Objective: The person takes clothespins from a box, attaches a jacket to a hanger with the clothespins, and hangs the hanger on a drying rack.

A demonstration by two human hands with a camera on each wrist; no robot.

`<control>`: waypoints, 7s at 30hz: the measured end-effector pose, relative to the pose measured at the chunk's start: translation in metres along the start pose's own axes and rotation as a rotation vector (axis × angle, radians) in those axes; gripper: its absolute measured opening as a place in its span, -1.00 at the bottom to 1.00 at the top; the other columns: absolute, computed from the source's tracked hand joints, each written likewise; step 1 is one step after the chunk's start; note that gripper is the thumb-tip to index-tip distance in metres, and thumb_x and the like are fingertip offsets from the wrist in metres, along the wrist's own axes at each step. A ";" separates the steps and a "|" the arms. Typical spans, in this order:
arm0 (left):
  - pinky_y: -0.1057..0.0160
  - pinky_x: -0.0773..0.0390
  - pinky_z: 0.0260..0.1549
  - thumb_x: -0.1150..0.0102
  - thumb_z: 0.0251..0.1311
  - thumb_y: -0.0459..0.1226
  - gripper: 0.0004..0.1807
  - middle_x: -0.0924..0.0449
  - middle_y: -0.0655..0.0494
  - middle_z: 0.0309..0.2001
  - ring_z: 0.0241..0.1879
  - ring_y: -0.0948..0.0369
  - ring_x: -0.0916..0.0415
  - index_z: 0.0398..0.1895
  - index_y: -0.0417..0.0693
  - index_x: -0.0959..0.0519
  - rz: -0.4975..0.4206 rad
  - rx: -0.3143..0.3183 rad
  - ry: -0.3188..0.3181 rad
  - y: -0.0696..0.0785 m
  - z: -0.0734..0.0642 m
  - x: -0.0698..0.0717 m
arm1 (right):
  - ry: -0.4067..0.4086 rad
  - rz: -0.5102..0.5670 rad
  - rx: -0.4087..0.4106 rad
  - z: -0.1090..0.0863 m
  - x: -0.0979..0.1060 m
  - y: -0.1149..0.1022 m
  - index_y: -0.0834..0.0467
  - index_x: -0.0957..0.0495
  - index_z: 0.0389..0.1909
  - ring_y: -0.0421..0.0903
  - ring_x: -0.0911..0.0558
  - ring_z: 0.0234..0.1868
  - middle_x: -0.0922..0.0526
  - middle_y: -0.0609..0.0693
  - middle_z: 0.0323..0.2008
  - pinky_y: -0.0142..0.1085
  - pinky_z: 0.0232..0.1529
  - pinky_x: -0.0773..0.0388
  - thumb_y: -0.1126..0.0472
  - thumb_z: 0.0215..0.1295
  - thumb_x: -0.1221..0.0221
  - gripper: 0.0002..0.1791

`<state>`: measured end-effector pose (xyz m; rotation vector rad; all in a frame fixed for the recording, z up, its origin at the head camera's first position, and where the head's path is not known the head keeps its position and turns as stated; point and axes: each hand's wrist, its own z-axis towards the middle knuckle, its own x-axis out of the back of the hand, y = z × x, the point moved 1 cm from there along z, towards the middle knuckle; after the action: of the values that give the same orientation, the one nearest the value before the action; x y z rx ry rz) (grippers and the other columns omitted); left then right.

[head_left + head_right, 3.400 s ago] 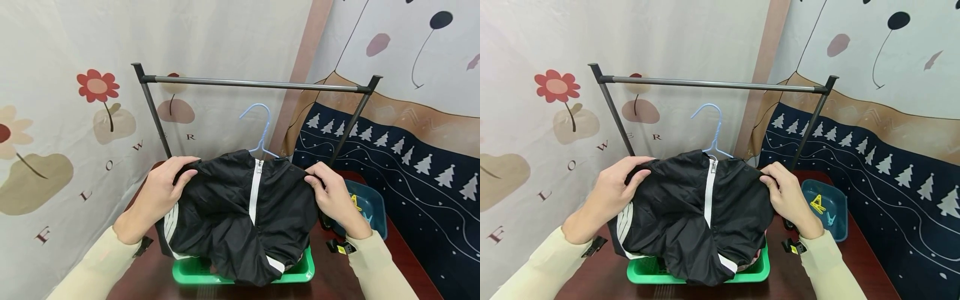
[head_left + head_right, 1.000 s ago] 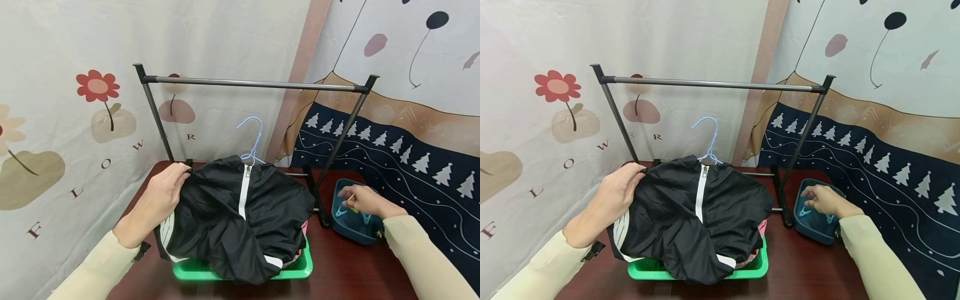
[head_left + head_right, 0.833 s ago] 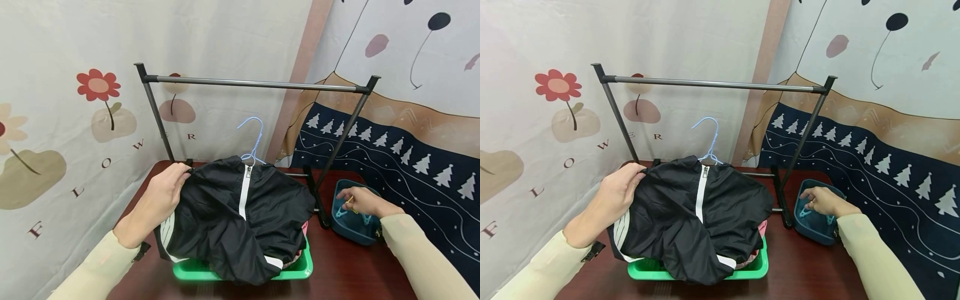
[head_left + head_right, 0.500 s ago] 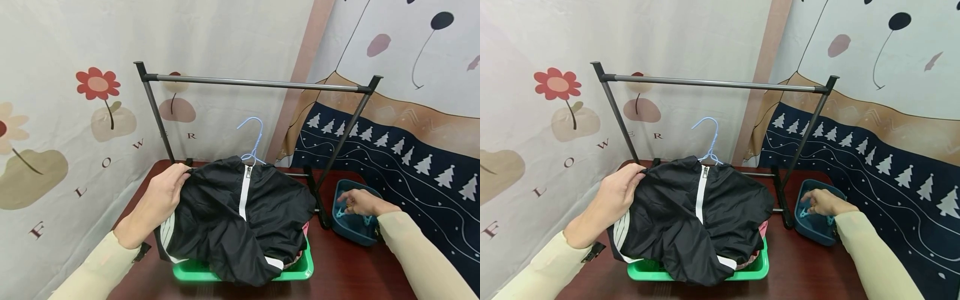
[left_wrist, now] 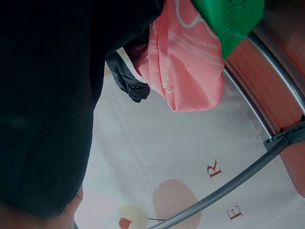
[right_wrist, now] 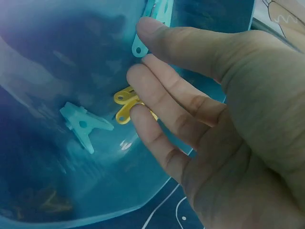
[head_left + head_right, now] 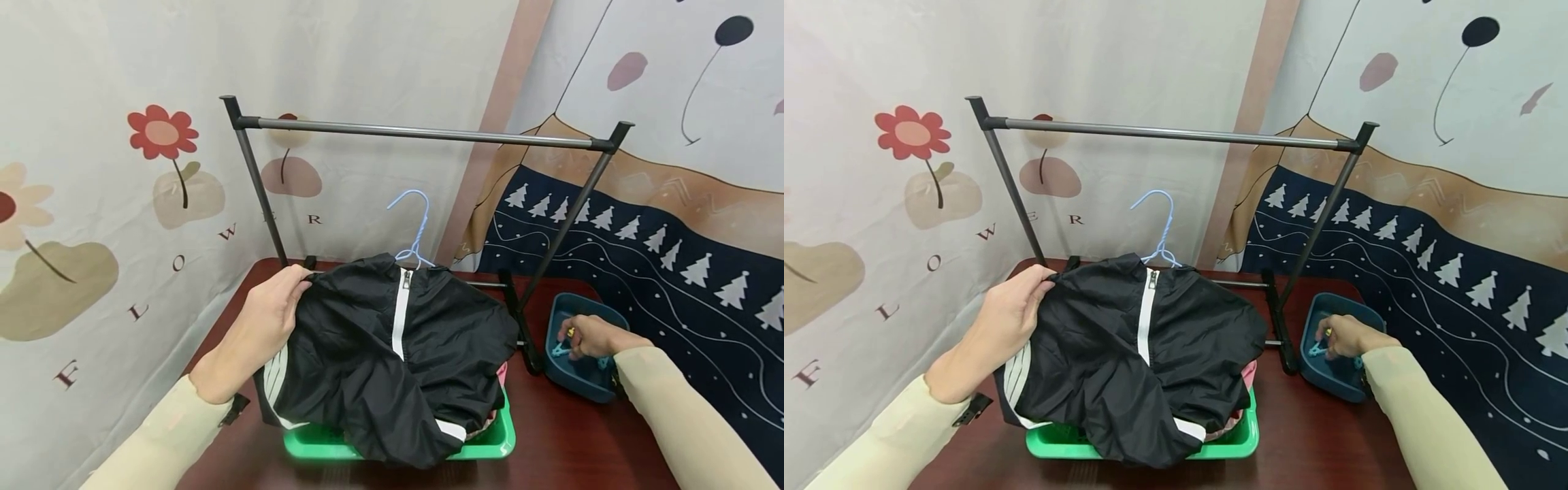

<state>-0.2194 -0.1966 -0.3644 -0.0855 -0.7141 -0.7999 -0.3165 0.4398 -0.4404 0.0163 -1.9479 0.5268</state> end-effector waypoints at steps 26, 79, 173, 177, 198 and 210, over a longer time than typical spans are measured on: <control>0.07 -0.77 -0.21 -0.29 0.60 -0.56 -0.85 -0.86 -0.10 -0.12 -0.14 0.01 -0.91 0.06 -0.23 -0.61 -0.004 0.044 -0.006 -0.001 -0.003 -0.005 | 0.021 -0.009 -0.038 -0.008 0.003 0.000 0.18 -0.72 -0.07 -0.06 -0.63 -0.24 -0.75 0.02 -0.23 -0.14 -0.18 -0.64 0.26 0.42 -0.60 -0.76; 0.19 -0.61 -0.34 -0.33 0.55 -0.57 -0.83 -0.81 -0.08 -0.26 -0.33 0.12 -0.78 -0.02 -0.21 -0.58 -0.007 0.052 -0.005 0.006 -0.007 -0.005 | 0.914 -0.074 0.474 -0.061 0.036 -0.155 0.05 -0.88 0.12 -0.42 -0.64 -0.25 -0.74 -0.06 -0.09 -0.62 -0.12 -0.51 0.41 0.24 -0.68 -0.55; 0.31 -0.51 -0.40 -0.41 0.43 -0.61 -0.76 -0.76 -0.07 -0.32 -0.41 0.16 -0.72 -0.03 -0.23 -0.60 0.017 0.013 0.012 0.018 -0.004 -0.012 | 0.738 0.236 0.956 0.019 0.049 -0.399 0.19 -0.76 -0.16 -0.14 -0.86 -0.12 -0.81 0.04 -0.16 -0.37 0.14 -0.82 0.51 0.44 -0.51 -0.81; 0.24 -0.63 -0.35 -0.39 0.45 -0.61 -0.77 -0.80 -0.09 -0.25 -0.30 0.08 -0.84 -0.02 -0.24 -0.58 0.026 -0.002 0.004 0.016 -0.003 -0.014 | 0.716 0.263 0.968 0.022 0.046 -0.403 0.18 -0.75 -0.26 -0.12 -0.90 -0.13 -0.80 0.02 -0.22 -0.44 0.07 -0.81 0.56 0.42 -0.49 -0.77; 0.20 -0.70 -0.30 -0.43 0.36 -0.65 -0.71 -0.73 -0.04 -0.30 -0.34 0.14 -0.79 -0.04 -0.25 -0.58 0.018 -0.045 0.036 0.018 0.001 -0.016 | 0.636 0.209 0.910 0.035 0.031 -0.415 0.19 -0.78 -0.20 -0.16 -0.92 -0.12 -0.85 0.03 -0.18 -0.47 -0.13 -0.75 0.55 0.47 -0.45 -0.81; 0.28 -0.67 -0.29 -0.42 0.34 -0.68 -0.68 -0.70 -0.03 -0.32 -0.33 0.13 -0.80 -0.01 -0.26 -0.59 -0.002 -0.067 0.033 0.019 0.003 -0.014 | 0.573 0.114 0.856 0.037 0.025 -0.416 0.24 -0.81 0.12 -0.10 -0.92 0.00 -0.86 0.08 0.02 -0.48 0.07 -0.75 0.38 0.56 -0.48 -0.79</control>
<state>-0.2145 -0.1733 -0.3670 -0.1318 -0.6560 -0.8253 -0.2566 0.0569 -0.2840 0.2676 -1.0671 1.2542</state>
